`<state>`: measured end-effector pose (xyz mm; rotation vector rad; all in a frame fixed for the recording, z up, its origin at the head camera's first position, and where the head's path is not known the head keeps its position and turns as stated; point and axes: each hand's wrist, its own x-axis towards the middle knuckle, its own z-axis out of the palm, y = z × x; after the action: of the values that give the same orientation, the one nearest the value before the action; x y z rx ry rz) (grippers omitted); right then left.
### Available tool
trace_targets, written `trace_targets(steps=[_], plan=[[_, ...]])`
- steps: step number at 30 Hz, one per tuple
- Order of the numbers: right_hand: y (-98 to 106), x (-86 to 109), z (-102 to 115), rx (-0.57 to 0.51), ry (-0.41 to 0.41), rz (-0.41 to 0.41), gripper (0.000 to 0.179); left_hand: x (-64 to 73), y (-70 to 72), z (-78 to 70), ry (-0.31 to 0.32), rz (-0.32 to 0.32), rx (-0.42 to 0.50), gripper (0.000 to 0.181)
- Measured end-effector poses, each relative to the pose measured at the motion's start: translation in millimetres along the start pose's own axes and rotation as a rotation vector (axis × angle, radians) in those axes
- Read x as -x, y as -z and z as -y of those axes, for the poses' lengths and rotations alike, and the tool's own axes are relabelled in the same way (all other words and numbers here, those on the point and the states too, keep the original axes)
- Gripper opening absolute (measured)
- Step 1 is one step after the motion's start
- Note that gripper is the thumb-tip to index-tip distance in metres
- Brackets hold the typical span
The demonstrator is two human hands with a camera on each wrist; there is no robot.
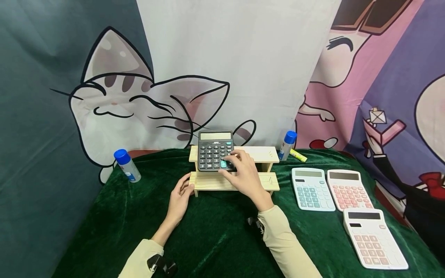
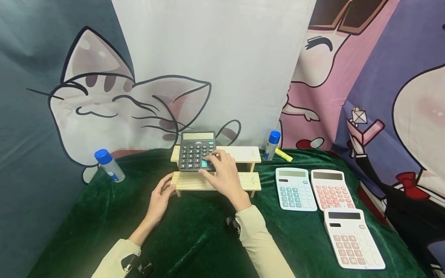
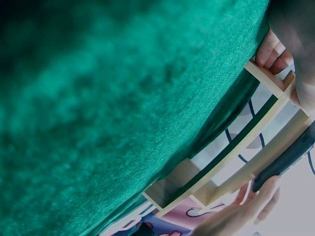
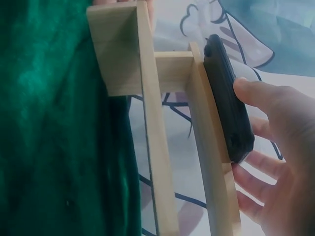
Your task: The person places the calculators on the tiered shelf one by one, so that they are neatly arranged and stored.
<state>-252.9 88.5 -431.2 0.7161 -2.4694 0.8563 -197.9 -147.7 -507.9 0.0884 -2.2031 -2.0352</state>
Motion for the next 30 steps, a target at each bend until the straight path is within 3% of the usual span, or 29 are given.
trace_targets(steps=[23, 30], plan=[[-4.8, 0.8, 6.0, 0.032, -0.026, -0.023, 0.042, 1.1, -0.3, -2.7, 0.026, -0.005, -0.010, 0.045], [0.8, 1.2, 5.3, -0.019, -0.043, -0.001, 0.045, -0.5, -0.2, -0.2, 0.017, -0.007, -0.012, 0.045]])
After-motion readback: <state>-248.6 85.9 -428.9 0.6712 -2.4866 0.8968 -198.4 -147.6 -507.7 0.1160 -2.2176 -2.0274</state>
